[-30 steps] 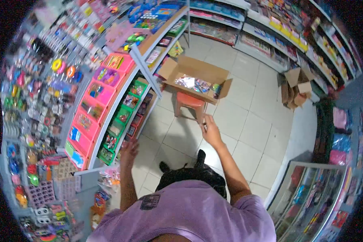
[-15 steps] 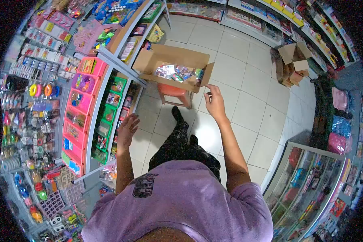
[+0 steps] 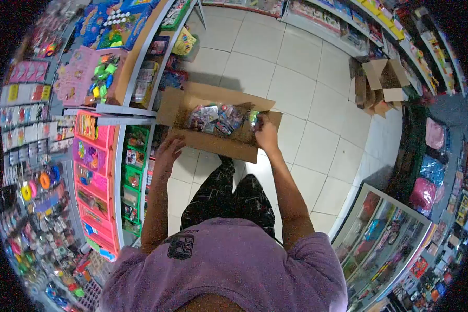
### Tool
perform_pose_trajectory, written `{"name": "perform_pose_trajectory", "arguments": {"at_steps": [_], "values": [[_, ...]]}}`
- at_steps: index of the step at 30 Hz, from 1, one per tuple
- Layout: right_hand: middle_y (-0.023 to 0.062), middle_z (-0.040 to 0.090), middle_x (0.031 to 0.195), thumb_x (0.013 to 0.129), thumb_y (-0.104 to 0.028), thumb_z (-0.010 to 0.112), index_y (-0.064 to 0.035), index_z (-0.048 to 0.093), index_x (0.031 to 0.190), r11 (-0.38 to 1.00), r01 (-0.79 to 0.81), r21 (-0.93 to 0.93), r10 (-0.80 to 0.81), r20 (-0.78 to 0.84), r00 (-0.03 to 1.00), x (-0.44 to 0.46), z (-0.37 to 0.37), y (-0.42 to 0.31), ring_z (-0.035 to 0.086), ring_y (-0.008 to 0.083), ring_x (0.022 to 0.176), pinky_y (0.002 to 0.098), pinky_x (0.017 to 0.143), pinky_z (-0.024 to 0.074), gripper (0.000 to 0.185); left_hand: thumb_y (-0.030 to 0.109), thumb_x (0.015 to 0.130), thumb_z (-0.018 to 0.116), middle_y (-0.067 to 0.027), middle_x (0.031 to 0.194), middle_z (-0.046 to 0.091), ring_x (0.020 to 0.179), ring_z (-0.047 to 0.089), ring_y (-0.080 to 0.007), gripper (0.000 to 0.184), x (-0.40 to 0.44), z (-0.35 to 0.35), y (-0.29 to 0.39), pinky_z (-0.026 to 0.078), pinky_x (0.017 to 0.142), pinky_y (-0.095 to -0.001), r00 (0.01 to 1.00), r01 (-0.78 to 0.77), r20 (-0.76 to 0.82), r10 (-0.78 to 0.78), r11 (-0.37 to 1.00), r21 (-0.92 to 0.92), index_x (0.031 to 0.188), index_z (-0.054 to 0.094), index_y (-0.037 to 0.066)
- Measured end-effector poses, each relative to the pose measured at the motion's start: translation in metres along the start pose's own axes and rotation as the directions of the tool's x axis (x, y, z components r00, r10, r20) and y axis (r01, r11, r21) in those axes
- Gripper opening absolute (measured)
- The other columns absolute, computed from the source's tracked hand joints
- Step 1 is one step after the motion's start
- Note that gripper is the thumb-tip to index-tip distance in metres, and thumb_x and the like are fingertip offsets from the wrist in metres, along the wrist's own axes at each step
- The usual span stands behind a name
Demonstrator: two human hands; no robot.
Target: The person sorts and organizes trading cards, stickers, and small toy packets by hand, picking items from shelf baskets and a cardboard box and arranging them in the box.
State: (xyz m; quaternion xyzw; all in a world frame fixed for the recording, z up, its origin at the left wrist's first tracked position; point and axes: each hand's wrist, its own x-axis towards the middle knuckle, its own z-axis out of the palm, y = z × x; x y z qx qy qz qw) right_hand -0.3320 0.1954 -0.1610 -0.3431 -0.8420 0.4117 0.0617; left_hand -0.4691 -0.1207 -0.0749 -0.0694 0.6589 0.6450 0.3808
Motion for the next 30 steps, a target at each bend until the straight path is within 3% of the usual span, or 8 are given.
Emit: {"name": "perform_pose_trajectory", "arguments": {"at_steps": [1,5,9,15,17,19,21,30], "values": [[0.0231,0.064,0.092,0.08,-0.009,0.057,-0.0037,0.059,0.109,0.999,0.024,-0.023,-0.025,-0.027,0.999,0.007,0.011,0.003,0.062,0.0402,0.087,0.0444,0.075,0.0489,0.029,0.028,0.093,0.056,-0.0023,0.115,0.061,0.106,0.057,-0.016,0.032,0.019,0.003,0.0,0.041,0.085,-0.0312,1.0,0.01,0.026,-0.011,1.0,0.029,0.119,0.057,0.01],[0.0236,0.064,0.096,0.079,-0.014,0.062,-0.0023,0.059,0.109,0.968,-0.159,0.192,0.119,0.203,0.972,0.036,0.078,0.053,0.063,0.0368,0.091,0.0423,0.076,0.0493,0.032,0.028,0.091,0.058,-0.0012,0.113,0.061,0.105,0.057,-0.0152,0.032,0.098,0.021,-0.024,0.043,0.08,-0.0299,0.99,0.061,0.125,-0.066,0.997,0.044,0.118,0.058,0.009],[0.0217,0.063,0.101,0.078,-0.019,0.061,-0.0027,0.059,0.108,0.988,-0.148,-0.033,0.151,0.297,0.943,0.057,0.135,0.08,0.06,0.0385,0.096,0.0415,0.084,0.0482,0.034,0.028,0.086,0.063,-0.0025,0.111,0.06,0.106,0.056,-0.0159,0.037,0.171,0.052,-0.08,0.043,0.08,-0.0303,0.957,0.281,0.056,-0.285,0.957,0.073,0.118,0.057,0.009],[0.0221,0.044,0.129,0.071,-0.015,0.066,-0.0024,0.048,0.123,0.902,0.319,-0.292,-0.261,0.221,0.94,0.084,0.196,0.124,0.038,0.0394,0.124,0.0483,0.101,0.0346,0.057,0.027,0.083,0.063,-0.0082,0.116,0.055,0.11,0.051,-0.0195,0.046,0.243,0.067,-0.198,0.042,0.087,-0.0337,0.871,0.472,0.193,-0.451,0.878,-0.081,0.123,0.053,0.007],[0.0228,0.045,0.128,0.07,-0.016,0.069,-0.0011,0.043,0.127,0.969,0.201,0.144,-0.215,0.087,0.973,0.098,0.224,0.148,0.039,0.041,0.123,0.0496,0.101,0.0332,0.064,0.025,0.083,0.062,-0.0089,0.114,0.056,0.107,0.051,-0.02,0.044,0.254,0.071,-0.223,0.043,0.086,-0.0338,0.876,0.476,0.151,-0.459,0.873,-0.11,0.122,0.053,0.006],[0.0238,0.045,0.127,0.069,-0.018,0.071,-0.0001,0.039,0.129,0.974,0.226,0.026,-0.227,0.072,0.971,0.1,0.225,0.139,0.039,0.0426,0.121,0.0506,0.101,0.0328,0.071,0.023,0.083,0.061,-0.0097,0.111,0.057,0.105,0.052,-0.0205,0.042,0.265,0.075,-0.244,0.043,0.085,-0.0339,0.891,0.453,0.069,-0.448,0.884,-0.111,0.12,0.054,0.006],[0.0251,0.044,0.126,0.066,-0.021,0.074,0.0006,0.037,0.13,0.719,0.363,-0.593,-0.304,0.202,0.931,0.1,0.219,0.131,0.039,0.0441,0.12,0.0513,0.1,0.0332,0.077,0.021,0.082,0.059,-0.0104,0.109,0.057,0.103,0.053,-0.021,0.04,0.273,0.075,-0.263,0.043,0.084,-0.034,0.907,0.419,-0.012,-0.422,0.904,-0.088,0.119,0.054,0.005],[0.0178,0.054,0.12,0.062,-0.029,0.078,-0.0053,0.056,0.116,0.857,0.302,-0.416,-0.241,0.195,0.951,0.098,0.197,0.124,0.046,0.037,0.117,0.0477,0.097,0.0366,0.063,0.012,0.081,0.054,-0.0137,0.097,0.06,0.093,0.055,-0.0233,0.033,0.279,0.072,-0.312,0.044,0.079,-0.0344,0.924,0.335,-0.218,-0.315,0.94,0.059,0.113,0.056,0.002]]}}
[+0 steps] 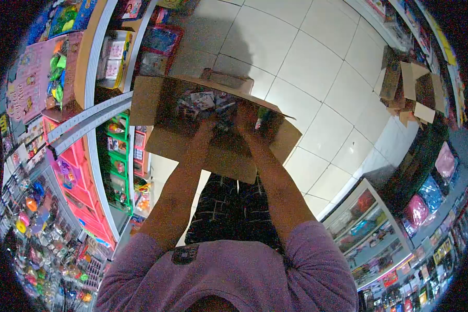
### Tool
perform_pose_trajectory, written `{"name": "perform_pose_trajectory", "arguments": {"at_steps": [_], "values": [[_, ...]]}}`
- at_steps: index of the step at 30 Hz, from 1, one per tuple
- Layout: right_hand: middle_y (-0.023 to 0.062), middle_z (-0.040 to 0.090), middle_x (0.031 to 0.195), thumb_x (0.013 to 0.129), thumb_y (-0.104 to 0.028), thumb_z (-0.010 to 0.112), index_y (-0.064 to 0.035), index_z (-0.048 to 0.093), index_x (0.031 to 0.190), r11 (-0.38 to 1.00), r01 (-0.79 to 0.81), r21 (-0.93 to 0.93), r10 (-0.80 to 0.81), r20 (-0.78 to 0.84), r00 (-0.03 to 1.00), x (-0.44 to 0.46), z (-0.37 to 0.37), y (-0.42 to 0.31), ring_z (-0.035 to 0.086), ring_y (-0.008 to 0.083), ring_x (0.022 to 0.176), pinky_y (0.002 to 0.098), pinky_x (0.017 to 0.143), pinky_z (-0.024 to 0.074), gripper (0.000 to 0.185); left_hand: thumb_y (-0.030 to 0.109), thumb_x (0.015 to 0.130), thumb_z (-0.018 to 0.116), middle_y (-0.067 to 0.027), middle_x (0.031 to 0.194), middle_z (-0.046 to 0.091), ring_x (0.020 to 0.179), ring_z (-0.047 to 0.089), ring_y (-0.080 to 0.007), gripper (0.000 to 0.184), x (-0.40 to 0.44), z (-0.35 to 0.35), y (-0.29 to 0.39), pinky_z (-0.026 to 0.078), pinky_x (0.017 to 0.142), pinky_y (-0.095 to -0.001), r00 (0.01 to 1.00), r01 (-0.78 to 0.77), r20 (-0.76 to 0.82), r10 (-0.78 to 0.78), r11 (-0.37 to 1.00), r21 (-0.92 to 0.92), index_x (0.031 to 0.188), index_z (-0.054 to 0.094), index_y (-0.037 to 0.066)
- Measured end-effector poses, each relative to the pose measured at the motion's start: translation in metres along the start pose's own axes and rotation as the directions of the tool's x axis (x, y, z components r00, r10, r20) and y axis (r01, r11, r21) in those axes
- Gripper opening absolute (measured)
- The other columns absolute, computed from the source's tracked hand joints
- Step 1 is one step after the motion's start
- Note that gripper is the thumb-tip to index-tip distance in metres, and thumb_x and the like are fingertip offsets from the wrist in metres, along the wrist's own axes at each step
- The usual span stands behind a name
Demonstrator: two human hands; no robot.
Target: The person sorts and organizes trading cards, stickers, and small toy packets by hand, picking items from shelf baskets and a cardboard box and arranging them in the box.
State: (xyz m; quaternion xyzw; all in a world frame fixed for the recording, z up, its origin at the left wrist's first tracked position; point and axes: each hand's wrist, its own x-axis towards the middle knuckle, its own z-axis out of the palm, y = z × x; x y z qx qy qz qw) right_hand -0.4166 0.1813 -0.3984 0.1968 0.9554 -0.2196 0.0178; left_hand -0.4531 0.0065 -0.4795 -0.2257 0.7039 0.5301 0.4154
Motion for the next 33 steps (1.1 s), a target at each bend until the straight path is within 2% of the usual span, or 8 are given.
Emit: {"name": "perform_pose_trajectory", "arguments": {"at_steps": [2,6,11,13,16,19,24,33], "values": [[0.0162,0.058,0.114,0.062,-0.031,0.078,-0.0062,0.062,0.107,0.995,0.075,0.066,-0.074,-0.007,0.997,0.001,-0.035,-0.014,0.05,0.0365,0.111,0.0475,0.095,0.0385,0.054,0.01,0.081,0.053,-0.0145,0.095,0.061,0.09,0.056,-0.0238,0.032,0.001,0.0,-0.004,0.045,0.078,-0.0345,1.0,-0.012,-0.004,0.012,0.999,0.03,0.112,0.056,0.001],[0.0161,0.065,0.102,0.066,-0.037,0.077,-0.0064,0.065,0.099,0.997,-0.054,0.046,0.031,0.407,0.913,-0.002,-0.079,-0.027,0.059,0.0369,0.099,0.0463,0.085,0.045,0.046,0.006,0.08,0.05,-0.016,0.09,0.062,0.086,0.057,-0.0248,0.03,0.005,-0.001,-0.011,0.045,0.076,-0.0347,0.998,-0.065,0.002,0.065,0.988,0.143,0.109,0.057,0.0],[0.0128,0.067,0.09,0.068,-0.029,0.08,-0.0049,0.065,0.096,0.886,-0.257,0.385,0.116,0.351,0.929,-0.022,-0.107,-0.028,0.065,0.0258,0.081,0.0372,0.073,0.0503,0.04,0.003,0.079,0.052,-0.0153,0.096,0.064,0.087,0.057,-0.0216,0.032,-0.041,-0.008,0.034,0.044,0.082,-0.0354,0.961,-0.275,0.132,0.242,0.87,0.41,0.11,0.057,0.0],[0.0115,0.067,0.088,0.068,-0.025,0.081,-0.0028,0.064,0.095,0.767,-0.339,0.544,0.156,0.354,0.922,-0.029,-0.11,-0.024,0.064,0.0204,0.078,0.033,0.072,0.0505,0.039,0.009,0.081,0.056,-0.0137,0.102,0.063,0.091,0.057,-0.0204,0.032,-0.106,-0.012,0.102,0.044,0.084,-0.0349,0.856,-0.511,0.207,0.474,0.836,0.2,0.112,0.056,0.001],[0.0097,0.066,0.088,0.069,-0.02,0.081,0.0004,0.062,0.097,0.537,-0.536,0.651,0.201,0.518,0.831,-0.028,-0.132,-0.033,0.063,0.0155,0.08,0.0293,0.072,0.0502,0.039,0.026,0.086,0.066,-0.0105,0.126,0.054,0.112,0.051,-0.0204,0.049,-0.154,-0.022,0.146,0.042,0.095,-0.0347,0.922,-0.244,0.355,0.151,0.941,0.233,0.126,0.051,0.002],[0.0092,0.065,0.091,0.071,-0.021,0.08,0.002,0.061,0.098,0.467,-0.585,0.663,0.203,0.563,0.801,-0.028,-0.15,-0.044,0.061,0.0147,0.084,0.0284,0.074,0.0502,0.041,0.023,0.085,0.068,-0.0105,0.12,0.058,0.108,0.054,-0.0199,0.045,-0.181,-0.031,0.172,0.043,0.093,-0.0342,0.866,-0.177,0.495,0.068,0.968,0.178,0.122,0.055,0.002],[0.0099,0.065,0.097,0.072,-0.016,0.078,0.0012,0.061,0.102,0.468,-0.424,0.775,0.239,0.351,0.905,-0.027,-0.167,-0.063,0.06,0.0156,0.089,0.0289,0.078,0.0491,0.039,0.016,0.087,0.065,-0.005,0.107,0.063,0.093,0.058,-0.0124,0.033,-0.191,-0.034,0.164,0.048,0.082,-0.0285,0.897,-0.239,0.372,0.237,0.97,-0.041,0.114,0.057,-0.001],[0.0094,0.068,0.09,0.073,-0.018,0.078,-0.0014,0.062,0.106,0.388,-0.543,0.744,0.259,0.478,0.839,-0.031,-0.176,-0.063,0.064,0.0168,0.081,0.0309,0.074,0.0508,0.04,0.016,0.095,0.054,-0.0042,0.107,0.062,0.096,0.056,-0.0111,0.027,-0.203,-0.034,0.161,0.045,0.085,-0.0281,0.933,-0.261,0.177,0.314,0.927,-0.269,0.117,0.055,0.001]]}}
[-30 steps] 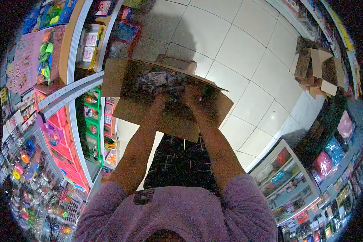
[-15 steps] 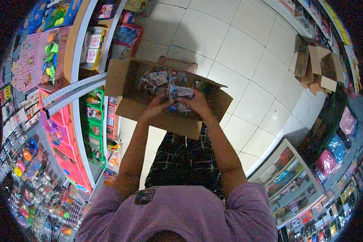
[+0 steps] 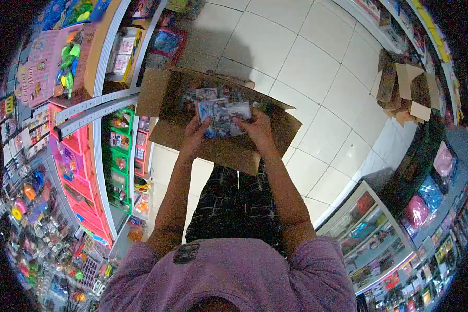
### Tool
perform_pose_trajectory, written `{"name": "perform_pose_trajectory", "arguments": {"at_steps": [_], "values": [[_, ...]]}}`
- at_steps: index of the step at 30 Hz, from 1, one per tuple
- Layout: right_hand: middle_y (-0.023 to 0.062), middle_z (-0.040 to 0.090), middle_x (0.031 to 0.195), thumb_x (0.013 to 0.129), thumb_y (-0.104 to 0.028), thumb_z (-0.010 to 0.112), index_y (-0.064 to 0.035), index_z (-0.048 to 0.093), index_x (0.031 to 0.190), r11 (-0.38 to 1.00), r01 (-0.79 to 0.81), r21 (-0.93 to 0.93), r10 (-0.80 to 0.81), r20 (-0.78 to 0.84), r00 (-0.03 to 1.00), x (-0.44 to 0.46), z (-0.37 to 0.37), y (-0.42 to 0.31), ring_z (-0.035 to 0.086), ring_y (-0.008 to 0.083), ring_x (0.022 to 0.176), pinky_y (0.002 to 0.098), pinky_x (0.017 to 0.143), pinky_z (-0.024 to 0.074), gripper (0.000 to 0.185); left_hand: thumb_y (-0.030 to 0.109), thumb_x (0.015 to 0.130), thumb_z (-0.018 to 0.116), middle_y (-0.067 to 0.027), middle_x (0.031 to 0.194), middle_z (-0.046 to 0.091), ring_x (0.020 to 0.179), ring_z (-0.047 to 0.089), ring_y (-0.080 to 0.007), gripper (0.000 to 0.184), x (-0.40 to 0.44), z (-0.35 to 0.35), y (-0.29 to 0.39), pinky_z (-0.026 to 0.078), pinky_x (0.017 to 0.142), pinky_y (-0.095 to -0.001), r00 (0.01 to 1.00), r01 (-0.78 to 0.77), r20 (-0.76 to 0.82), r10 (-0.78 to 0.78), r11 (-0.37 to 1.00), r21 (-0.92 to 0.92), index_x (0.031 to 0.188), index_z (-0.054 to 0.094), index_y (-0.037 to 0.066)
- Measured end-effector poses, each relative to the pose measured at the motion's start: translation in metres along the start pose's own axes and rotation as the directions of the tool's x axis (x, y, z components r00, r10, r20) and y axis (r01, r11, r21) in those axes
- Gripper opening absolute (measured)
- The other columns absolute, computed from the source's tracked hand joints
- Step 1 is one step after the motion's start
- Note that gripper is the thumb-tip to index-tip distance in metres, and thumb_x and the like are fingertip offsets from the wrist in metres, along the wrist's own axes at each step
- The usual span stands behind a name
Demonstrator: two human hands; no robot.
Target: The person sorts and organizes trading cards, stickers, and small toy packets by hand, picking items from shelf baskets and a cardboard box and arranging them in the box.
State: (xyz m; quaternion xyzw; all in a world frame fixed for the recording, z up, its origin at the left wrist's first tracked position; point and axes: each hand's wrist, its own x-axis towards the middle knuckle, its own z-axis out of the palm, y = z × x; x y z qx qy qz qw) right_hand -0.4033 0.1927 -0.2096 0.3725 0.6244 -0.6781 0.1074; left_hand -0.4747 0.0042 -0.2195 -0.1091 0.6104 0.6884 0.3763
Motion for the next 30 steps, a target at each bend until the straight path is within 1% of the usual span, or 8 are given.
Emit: {"name": "perform_pose_trajectory", "arguments": {"at_steps": [4,7,15,21,24,26,27,30], "values": [[0.01,0.068,0.089,0.077,-0.015,0.075,-0.0005,0.061,0.105,0.999,0.044,0.029,-0.042,-0.049,0.998,-0.002,-0.002,-0.005,0.065,0.015,0.079,0.0292,0.069,0.0516,0.035,0.017,0.095,0.053,-0.0041,0.108,0.062,0.098,0.055,-0.0119,0.031,-0.003,-0.012,0.005,0.044,0.086,-0.0279,0.999,-0.026,-0.015,0.03,0.979,0.2,0.121,0.053,0.001],[0.0107,0.068,0.089,0.078,-0.016,0.074,-0.0005,0.06,0.105,0.996,0.087,0.009,-0.086,-0.05,0.995,-0.001,-0.004,-0.01,0.065,0.0158,0.078,0.0293,0.068,0.052,0.035,0.018,0.095,0.054,-0.0048,0.108,0.062,0.099,0.056,-0.0126,0.032,-0.005,-0.013,0.01,0.044,0.087,-0.0285,0.999,0.047,0.024,-0.048,0.998,0.049,0.122,0.053,0.001],[0.012,0.067,0.094,0.084,-0.019,0.068,0.0005,0.057,0.104,0.959,0.193,-0.206,-0.219,-0.11,0.97,-0.004,0.011,-0.018,0.065,0.0203,0.08,0.0319,0.073,0.0509,0.031,0.011,0.086,0.065,-0.0054,0.106,0.063,0.095,0.058,-0.0136,0.037,-0.007,-0.007,0.02,0.046,0.085,-0.0294,0.997,-0.072,0.036,0.067,0.981,0.178,0.119,0.053,0.001],[0.0088,0.063,0.095,0.085,-0.021,0.067,0.0019,0.057,0.109,0.953,0.225,0.205,-0.149,-0.334,0.931,-0.009,0.023,-0.013,0.057,0.0123,0.083,0.0274,0.075,0.0469,0.034,0.013,0.084,0.067,-0.0068,0.104,0.064,0.094,0.059,-0.0148,0.037,0.002,-0.017,0.007,0.047,0.084,-0.0298,0.98,-0.181,-0.039,0.193,0.963,0.199,0.116,0.053,0.001],[0.013,0.063,0.097,0.082,-0.024,0.07,0.001,0.06,0.107,0.928,0.125,-0.352,-0.167,-0.092,0.982,-0.019,0.015,-0.024,0.061,0.0213,0.086,0.0315,0.08,0.0472,0.037,0.016,0.083,0.069,-0.0087,0.102,0.064,0.092,0.059,-0.0152,0.038,0.0,-0.028,0.009,0.047,0.083,-0.0302,0.98,-0.197,0.071,0.185,0.873,0.447,0.114,0.055,0.0],[0.0154,0.063,0.098,0.081,-0.029,0.069,0.0009,0.062,0.104,0.771,0.277,-0.574,-0.31,0.042,0.95,-0.018,0.014,-0.015,0.061,0.0295,0.089,0.0368,0.083,0.047,0.038,0.016,0.082,0.07,-0.009,0.104,0.063,0.094,0.059,-0.0154,0.04,-0.004,-0.031,0.009,0.047,0.085,-0.0303,0.984,-0.173,0.132,0.119,0.817,0.551,0.115,0.054,0.001],[0.0166,0.063,0.098,0.08,-0.032,0.069,0.0008,0.064,0.102,0.662,0.351,-0.662,-0.367,0.122,0.922,-0.017,0.013,-0.012,0.061,0.0336,0.09,0.0394,0.084,0.0469,0.04,0.016,0.082,0.07,-0.0087,0.106,0.063,0.096,0.058,-0.0156,0.041,-0.009,-0.029,0.016,0.046,0.086,-0.0303,0.985,-0.153,0.158,0.077,0.814,0.56,0.117,0.054,0.001],[0.0167,0.063,0.098,0.079,-0.037,0.069,0.0003,0.064,0.102,0.667,0.342,-0.662,-0.286,0.196,0.938,-0.017,0.012,-0.004,0.059,0.0368,0.095,0.0436,0.087,0.0455,0.045,0.018,0.084,0.069,-0.0082,0.11,0.061,0.1,0.057,-0.0157,0.043,-0.019,-0.022,0.029,0.046,0.089,-0.0305,0.986,-0.123,0.162,0.036,0.814,0.568,0.12,0.052,0.002]]}}
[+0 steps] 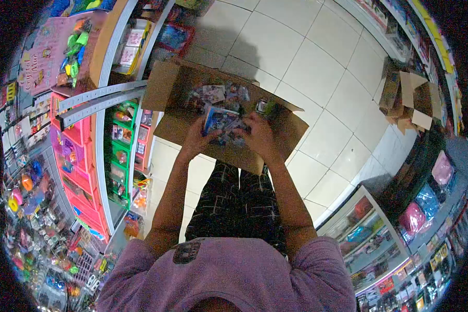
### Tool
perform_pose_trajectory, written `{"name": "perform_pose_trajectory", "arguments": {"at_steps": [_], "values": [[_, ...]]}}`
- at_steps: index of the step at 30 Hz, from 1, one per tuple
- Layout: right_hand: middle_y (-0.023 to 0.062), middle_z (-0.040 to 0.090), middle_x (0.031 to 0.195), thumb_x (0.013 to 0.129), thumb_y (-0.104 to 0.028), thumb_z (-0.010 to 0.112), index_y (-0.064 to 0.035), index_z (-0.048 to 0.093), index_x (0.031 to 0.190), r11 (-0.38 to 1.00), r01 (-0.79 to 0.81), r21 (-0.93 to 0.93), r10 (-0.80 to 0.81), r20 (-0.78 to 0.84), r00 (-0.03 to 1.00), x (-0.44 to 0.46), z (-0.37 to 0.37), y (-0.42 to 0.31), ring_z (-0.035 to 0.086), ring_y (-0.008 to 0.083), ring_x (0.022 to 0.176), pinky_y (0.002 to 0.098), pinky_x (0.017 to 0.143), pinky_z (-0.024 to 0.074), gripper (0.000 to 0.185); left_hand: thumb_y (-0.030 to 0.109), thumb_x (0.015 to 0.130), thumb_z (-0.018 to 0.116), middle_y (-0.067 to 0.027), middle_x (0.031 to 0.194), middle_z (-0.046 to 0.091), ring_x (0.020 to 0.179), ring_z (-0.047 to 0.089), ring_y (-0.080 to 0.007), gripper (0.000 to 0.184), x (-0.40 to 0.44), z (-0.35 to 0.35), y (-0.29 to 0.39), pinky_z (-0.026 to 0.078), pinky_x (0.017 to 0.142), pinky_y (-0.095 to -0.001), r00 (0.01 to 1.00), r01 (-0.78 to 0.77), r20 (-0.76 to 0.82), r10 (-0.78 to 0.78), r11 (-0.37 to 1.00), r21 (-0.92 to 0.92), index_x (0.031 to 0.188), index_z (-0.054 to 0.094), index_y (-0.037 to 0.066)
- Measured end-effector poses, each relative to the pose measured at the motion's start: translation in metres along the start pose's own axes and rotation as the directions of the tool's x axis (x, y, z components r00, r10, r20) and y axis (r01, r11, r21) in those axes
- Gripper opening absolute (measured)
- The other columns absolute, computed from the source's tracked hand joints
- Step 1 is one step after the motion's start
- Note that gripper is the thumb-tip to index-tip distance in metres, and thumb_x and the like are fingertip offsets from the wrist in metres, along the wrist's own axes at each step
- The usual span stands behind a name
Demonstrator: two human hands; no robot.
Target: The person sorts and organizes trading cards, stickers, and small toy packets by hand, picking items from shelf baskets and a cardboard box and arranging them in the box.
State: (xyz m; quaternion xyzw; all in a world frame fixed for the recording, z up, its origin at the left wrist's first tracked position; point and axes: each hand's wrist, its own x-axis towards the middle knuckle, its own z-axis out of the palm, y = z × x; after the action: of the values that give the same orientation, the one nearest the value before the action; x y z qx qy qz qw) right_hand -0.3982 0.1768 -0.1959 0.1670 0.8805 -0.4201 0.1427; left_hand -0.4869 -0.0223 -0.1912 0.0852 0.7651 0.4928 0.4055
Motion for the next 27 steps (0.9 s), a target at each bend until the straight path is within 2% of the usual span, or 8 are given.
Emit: {"name": "perform_pose_trajectory", "arguments": {"at_steps": [3,6,9,12,18,21,24,27], "values": [[0.0154,0.064,0.098,0.08,-0.033,0.069,0.0009,0.065,0.098,0.995,0.092,0.041,-0.088,-0.098,0.991,0.001,0.009,0.007,0.062,0.0322,0.093,0.039,0.085,0.0472,0.039,0.02,0.085,0.068,-0.0079,0.106,0.062,0.095,0.057,-0.0141,0.04,0.002,0.012,-0.011,0.045,0.086,-0.0301,0.991,0.015,-0.129,-0.047,0.971,-0.239,0.117,0.052,0.001],[0.0147,0.064,0.1,0.082,-0.027,0.069,0.0011,0.062,0.102,0.869,-0.263,0.42,0.258,0.071,0.964,0.0,-0.006,-0.006,0.063,0.0264,0.091,0.0347,0.084,0.0479,0.035,0.019,0.085,0.068,-0.0075,0.104,0.062,0.094,0.056,-0.0134,0.039,0.002,0.018,-0.024,0.044,0.086,-0.0293,0.97,-0.026,-0.226,-0.086,0.891,-0.453,0.115,0.052,0.001],[0.0157,0.064,0.101,0.083,-0.024,0.068,0.0005,0.059,0.108,0.762,-0.141,0.633,0.252,-0.089,0.964,0.008,0.014,-0.002,0.062,0.0212,0.089,0.0324,0.081,0.0482,0.036,0.017,0.083,0.07,-0.0075,0.104,0.061,0.094,0.056,-0.0137,0.041,-0.001,0.025,-0.02,0.045,0.085,-0.0294,0.963,-0.095,-0.266,-0.044,0.868,-0.488,0.116,0.051,0.001],[0.0169,0.064,0.102,0.083,-0.025,0.069,-0.0001,0.056,0.112,0.779,-0.215,0.589,0.255,0.015,0.967,0.014,0.02,-0.021,0.062,0.0213,0.089,0.0335,0.079,0.0482,0.04,0.015,0.08,0.072,-0.0078,0.105,0.061,0.093,0.057,-0.0139,0.043,-0.008,0.021,-0.016,0.046,0.084,-0.03,0.955,-0.088,-0.296,-0.031,0.921,-0.378,0.114,0.052,0.001],[0.0165,0.064,0.098,0.084,-0.027,0.067,-0.0004,0.058,0.107,0.838,0.018,0.545,0.074,-0.145,0.987,0.052,0.072,-0.029,0.062,0.0231,0.088,0.0329,0.078,0.0483,0.037,0.014,0.077,0.075,-0.007,0.1,0.062,0.087,0.058,-0.014,0.043,-0.02,-0.008,-0.035,0.048,0.079,-0.0284,0.86,-0.106,-0.495,-0.126,0.904,-0.414,0.11,0.052,0.001],[0.0175,0.063,0.102,0.086,-0.028,0.065,-0.001,0.057,0.11,0.877,-0.132,0.462,0.156,-0.013,0.988,0.084,0.063,-0.06,0.062,0.0282,0.09,0.0357,0.08,0.0484,0.037,0.011,0.078,0.074,-0.006,0.102,0.06,0.091,0.057,-0.0134,0.04,-0.035,-0.035,-0.024,0.047,0.08,-0.028,0.79,-0.157,-0.6,-0.129,0.903,-0.401,0.11,0.052,0.0],[0.0199,0.059,0.114,0.088,-0.024,0.06,-0.0001,0.054,0.113,0.982,-0.071,0.174,0.066,0.03,0.997,0.128,0.14,0.002,0.058,0.0327,0.101,0.0402,0.087,0.0459,0.035,0.009,0.078,0.074,-0.007,0.107,0.059,0.095,0.056,-0.014,0.045,-0.047,-0.056,-0.051,0.046,0.084,-0.0281,0.723,-0.236,-0.664,-0.19,0.835,-0.497,0.115,0.049,0.0],[0.0202,0.056,0.116,0.078,-0.02,0.066,-0.0022,0.052,0.115,0.969,0.122,-0.217,-0.15,-0.119,0.982,0.142,0.184,0.014,0.058,0.0348,0.099,0.0449,0.082,0.0481,0.043,0.007,0.078,0.073,-0.007,0.107,0.058,0.095,0.056,-0.0141,0.045,-0.064,-0.073,-0.056,0.047,0.085,-0.028,0.665,-0.227,-0.701,-0.259,0.824,-0.52,0.115,0.049,0.0]]}}
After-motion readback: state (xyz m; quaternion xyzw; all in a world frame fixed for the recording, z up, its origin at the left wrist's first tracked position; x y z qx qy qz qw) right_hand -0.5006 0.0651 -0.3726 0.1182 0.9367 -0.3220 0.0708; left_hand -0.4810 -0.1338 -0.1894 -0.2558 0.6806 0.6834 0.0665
